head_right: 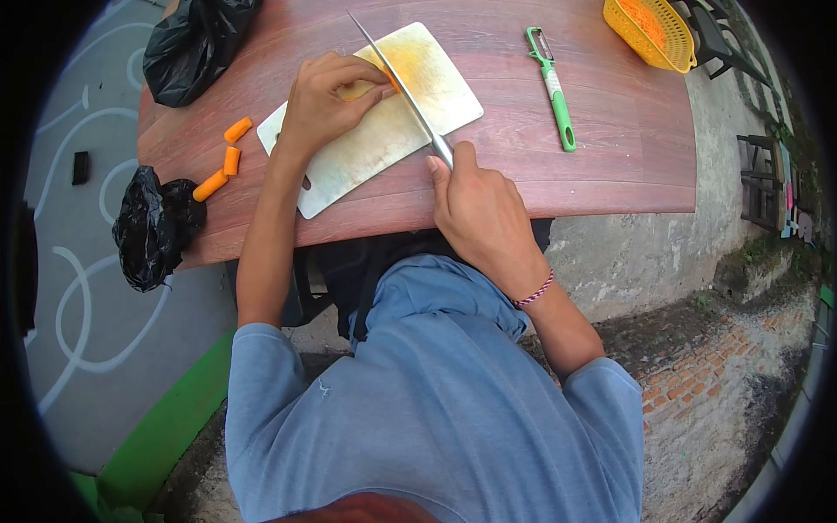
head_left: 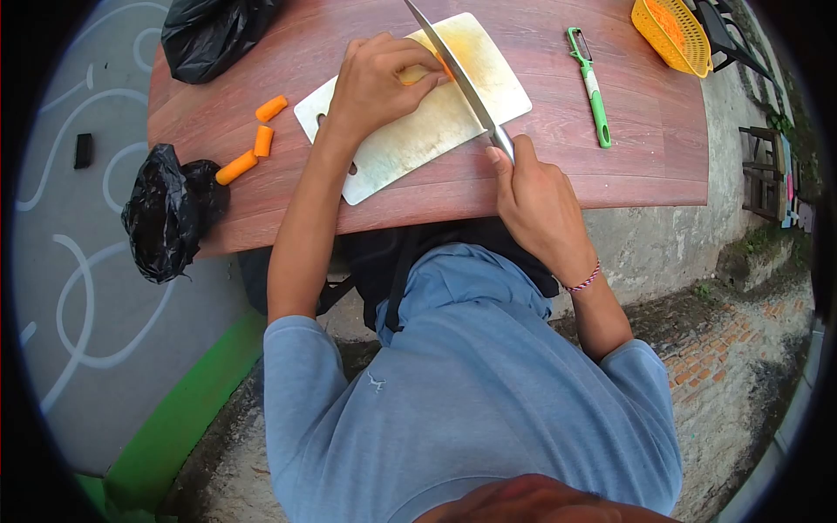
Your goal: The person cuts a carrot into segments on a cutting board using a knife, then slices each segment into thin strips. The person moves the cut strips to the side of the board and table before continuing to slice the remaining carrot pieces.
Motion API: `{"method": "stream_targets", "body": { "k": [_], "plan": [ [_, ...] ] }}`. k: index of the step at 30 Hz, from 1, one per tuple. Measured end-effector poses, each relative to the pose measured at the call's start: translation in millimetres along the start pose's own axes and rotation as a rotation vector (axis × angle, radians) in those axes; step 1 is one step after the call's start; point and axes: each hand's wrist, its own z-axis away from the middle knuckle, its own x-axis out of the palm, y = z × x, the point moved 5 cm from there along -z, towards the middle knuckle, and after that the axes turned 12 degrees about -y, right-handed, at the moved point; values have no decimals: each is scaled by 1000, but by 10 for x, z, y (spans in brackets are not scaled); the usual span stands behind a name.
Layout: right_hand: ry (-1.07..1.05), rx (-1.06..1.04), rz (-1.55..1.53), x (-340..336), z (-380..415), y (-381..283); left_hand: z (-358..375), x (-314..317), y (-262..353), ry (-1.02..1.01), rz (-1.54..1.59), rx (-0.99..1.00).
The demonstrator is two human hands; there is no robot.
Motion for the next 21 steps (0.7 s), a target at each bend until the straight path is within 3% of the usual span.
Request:
{"method": "stream_targets", "body": {
  "k": [21],
  "plan": [
    [-17,-9,45,-10,-131,-35,5,25,-7,-23,-12,-17]
  ]
}}
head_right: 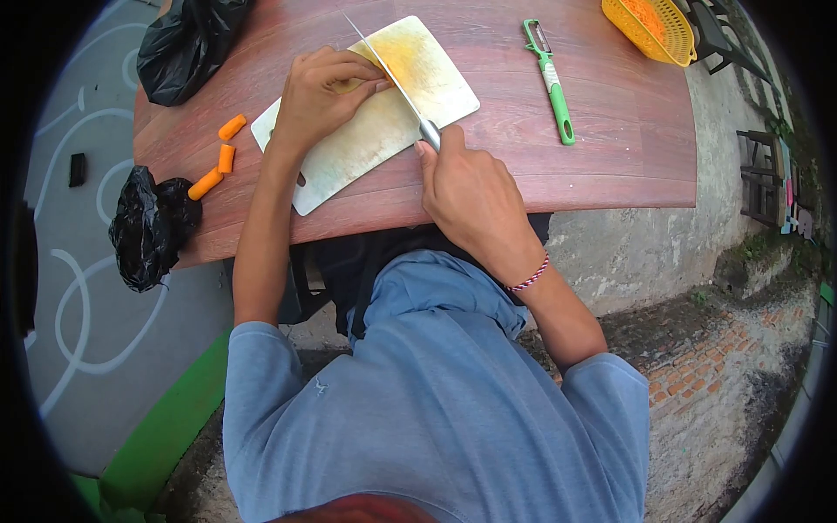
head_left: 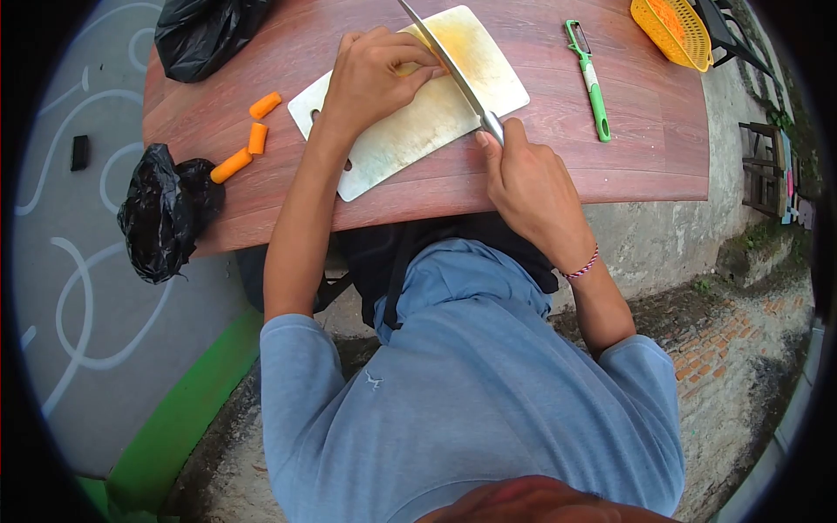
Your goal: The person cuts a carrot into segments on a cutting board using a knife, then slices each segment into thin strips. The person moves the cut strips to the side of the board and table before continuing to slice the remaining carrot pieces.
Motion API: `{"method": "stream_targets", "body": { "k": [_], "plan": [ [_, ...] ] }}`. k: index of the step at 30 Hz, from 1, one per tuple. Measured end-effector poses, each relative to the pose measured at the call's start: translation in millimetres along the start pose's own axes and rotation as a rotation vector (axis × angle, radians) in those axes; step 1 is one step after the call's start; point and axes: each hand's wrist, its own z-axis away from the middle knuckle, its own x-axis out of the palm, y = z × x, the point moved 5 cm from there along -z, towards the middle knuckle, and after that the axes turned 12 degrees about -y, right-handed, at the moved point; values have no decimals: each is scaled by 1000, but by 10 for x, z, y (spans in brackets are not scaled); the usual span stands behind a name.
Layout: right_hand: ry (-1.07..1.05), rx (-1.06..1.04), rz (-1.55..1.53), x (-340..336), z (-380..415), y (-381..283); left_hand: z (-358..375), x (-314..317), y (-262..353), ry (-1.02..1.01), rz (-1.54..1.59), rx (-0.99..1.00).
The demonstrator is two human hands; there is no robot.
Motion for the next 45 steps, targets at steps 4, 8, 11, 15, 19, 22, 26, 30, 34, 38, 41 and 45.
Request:
{"method": "stream_targets", "body": {
  "k": [4,8,11,15,19,22,26,30,34,38,41,45],
  "plan": [
    [25,-19,21,-24,-132,-69,1,1,-6,-15,-10,-18],
    [43,-43,14,-91,-285,-70,-2,2,21,-9,-17,-19],
    [28,-46,-26,-167,-275,9,-10,1,-1,-3,3,-24],
    [-6,-12,-39,-184,-85,99,-31,-11,-17,-3,39,-27],
    [-7,56,-11,-216,100,178,-38,-22,-8,-12,122,-59],
    [-24,114,-35,-295,168,192,-37,-20,24,-41,106,-76],
    [-24,109,-57,-295,166,248,-20,10,62,7,-5,87],
    [5,81,-31,-250,116,249,-19,45,55,-86,-5,78],
    [41,34,30,-252,29,159,-41,31,44,-98,28,72],
    [54,20,25,-284,-103,128,-77,-3,55,-81,-34,112],
    [29,29,-16,-319,-104,145,-96,40,44,-143,-45,73],
    [38,52,-37,-333,-2,226,-117,75,62,-109,-43,32]
  ]
}}
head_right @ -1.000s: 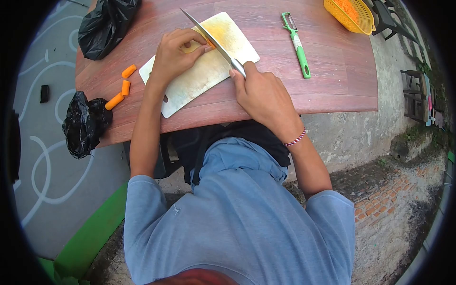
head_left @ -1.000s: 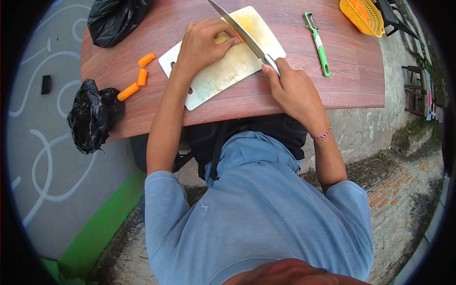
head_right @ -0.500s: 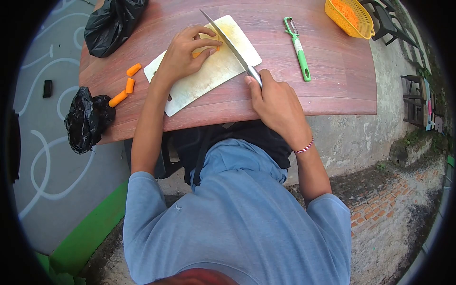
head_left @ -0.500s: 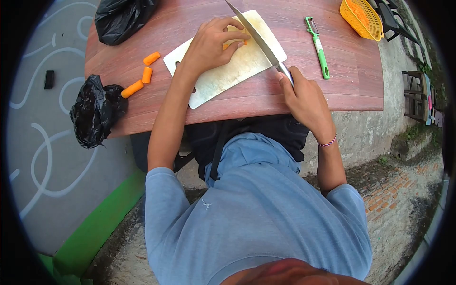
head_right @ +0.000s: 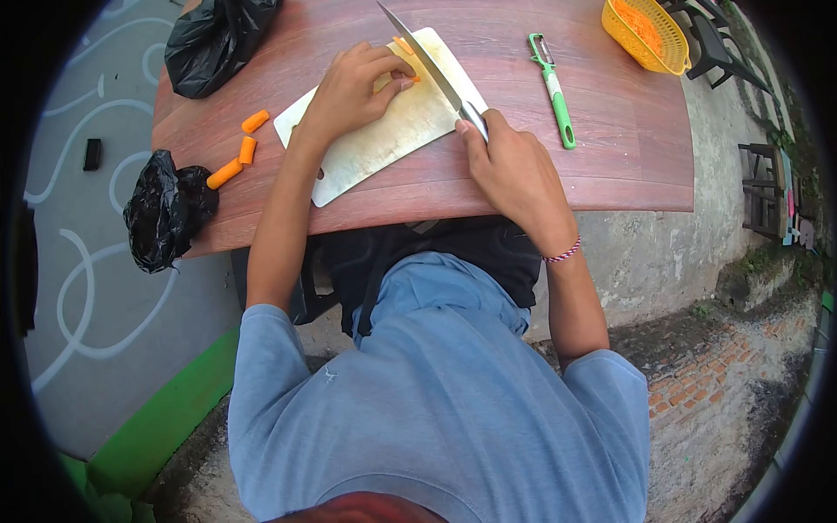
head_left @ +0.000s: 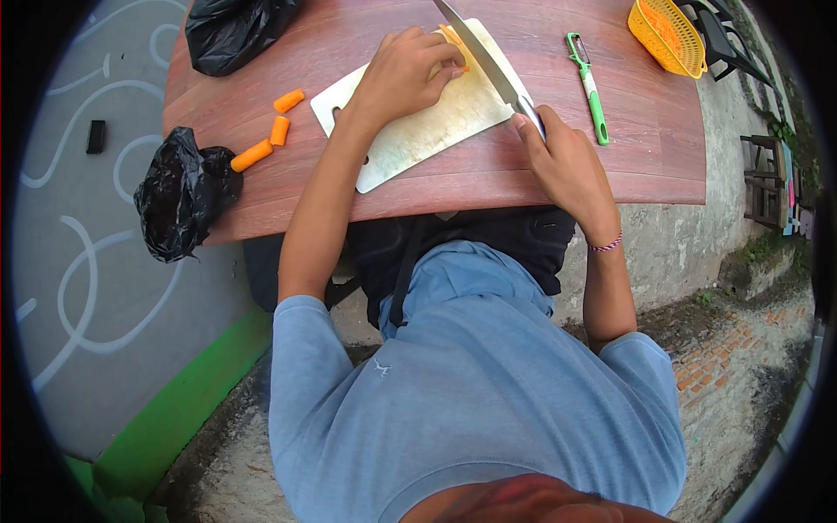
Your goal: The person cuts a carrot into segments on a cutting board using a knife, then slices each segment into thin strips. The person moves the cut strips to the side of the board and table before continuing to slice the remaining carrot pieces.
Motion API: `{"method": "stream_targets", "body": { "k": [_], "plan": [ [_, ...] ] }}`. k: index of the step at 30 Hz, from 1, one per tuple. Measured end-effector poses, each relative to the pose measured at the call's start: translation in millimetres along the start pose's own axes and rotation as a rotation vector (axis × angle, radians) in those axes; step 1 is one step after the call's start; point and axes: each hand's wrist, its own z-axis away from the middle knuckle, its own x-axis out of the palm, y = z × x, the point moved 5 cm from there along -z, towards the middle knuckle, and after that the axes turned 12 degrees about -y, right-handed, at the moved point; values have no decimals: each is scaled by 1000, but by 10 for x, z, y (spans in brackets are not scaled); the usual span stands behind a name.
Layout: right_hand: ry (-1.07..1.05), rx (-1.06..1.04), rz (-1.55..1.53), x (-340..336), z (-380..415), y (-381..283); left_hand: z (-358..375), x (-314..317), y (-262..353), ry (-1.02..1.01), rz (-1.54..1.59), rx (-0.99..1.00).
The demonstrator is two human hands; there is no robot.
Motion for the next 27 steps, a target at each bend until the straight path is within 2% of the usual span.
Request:
{"method": "stream_targets", "body": {
  "k": [2,4,13,20,22,25,27],
  "plan": [
    [1,10,0,-6,48,13,0,-9,18,27,4,-30],
    [-50,64,-92,18,120,41,30,-12,-22,52,76,-183],
    [-91,61,-159,104,332,-22,92,-42,-54,116,142,-352],
    [-117,51,-165,227,262,-47,96,-106,-51,125,234,-360],
    [-125,31,-177,252,222,-61,122,-114,-121,3,308,-367],
    [-102,-3,-135,253,175,-59,141,-228,-201,33,195,-300],
    [-123,9,-150,247,167,-45,176,-225,-249,22,193,-327]
  ]
}}
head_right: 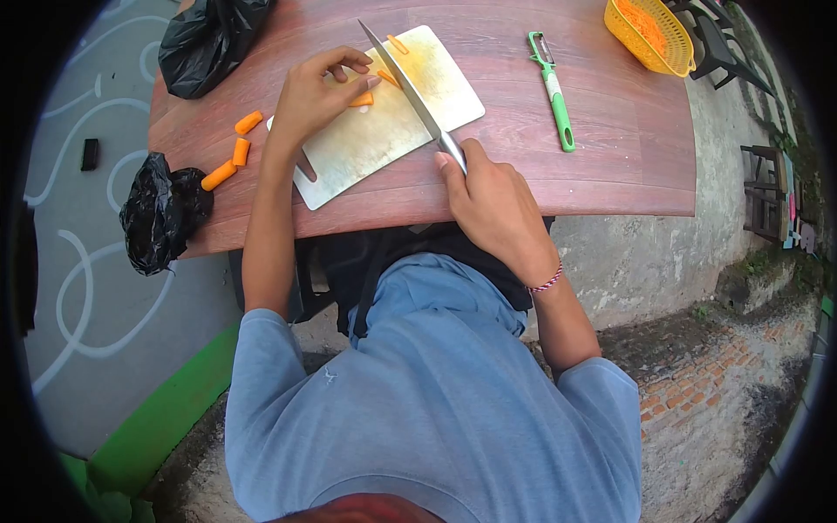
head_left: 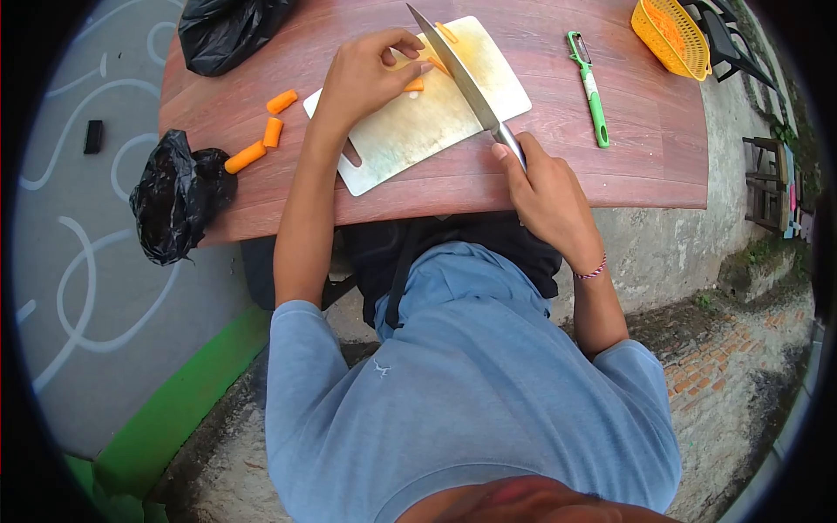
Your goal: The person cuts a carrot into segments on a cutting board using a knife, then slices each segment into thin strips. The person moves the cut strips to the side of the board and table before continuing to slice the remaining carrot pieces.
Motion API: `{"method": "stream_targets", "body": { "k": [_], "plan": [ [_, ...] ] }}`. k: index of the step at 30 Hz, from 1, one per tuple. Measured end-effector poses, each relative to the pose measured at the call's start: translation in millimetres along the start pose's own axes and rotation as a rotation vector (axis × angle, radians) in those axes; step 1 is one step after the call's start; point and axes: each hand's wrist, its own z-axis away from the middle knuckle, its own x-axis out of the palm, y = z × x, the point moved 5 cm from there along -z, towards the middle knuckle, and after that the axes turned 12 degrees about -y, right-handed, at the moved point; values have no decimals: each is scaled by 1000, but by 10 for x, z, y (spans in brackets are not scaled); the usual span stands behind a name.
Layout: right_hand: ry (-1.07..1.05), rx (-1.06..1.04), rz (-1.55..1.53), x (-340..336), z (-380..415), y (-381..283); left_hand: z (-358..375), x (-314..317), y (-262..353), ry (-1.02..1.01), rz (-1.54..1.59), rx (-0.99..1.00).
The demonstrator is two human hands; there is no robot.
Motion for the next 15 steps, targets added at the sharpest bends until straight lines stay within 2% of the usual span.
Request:
{"method": "stream_targets", "body": {
  "k": [2,15],
  "plan": [
    [-19,14,-14,-4,1,9,0,36,-22,2,26,66],
    [-22,-6,-17,-2,36,2,-6,65,-1,6,23,185]
  ]
}}
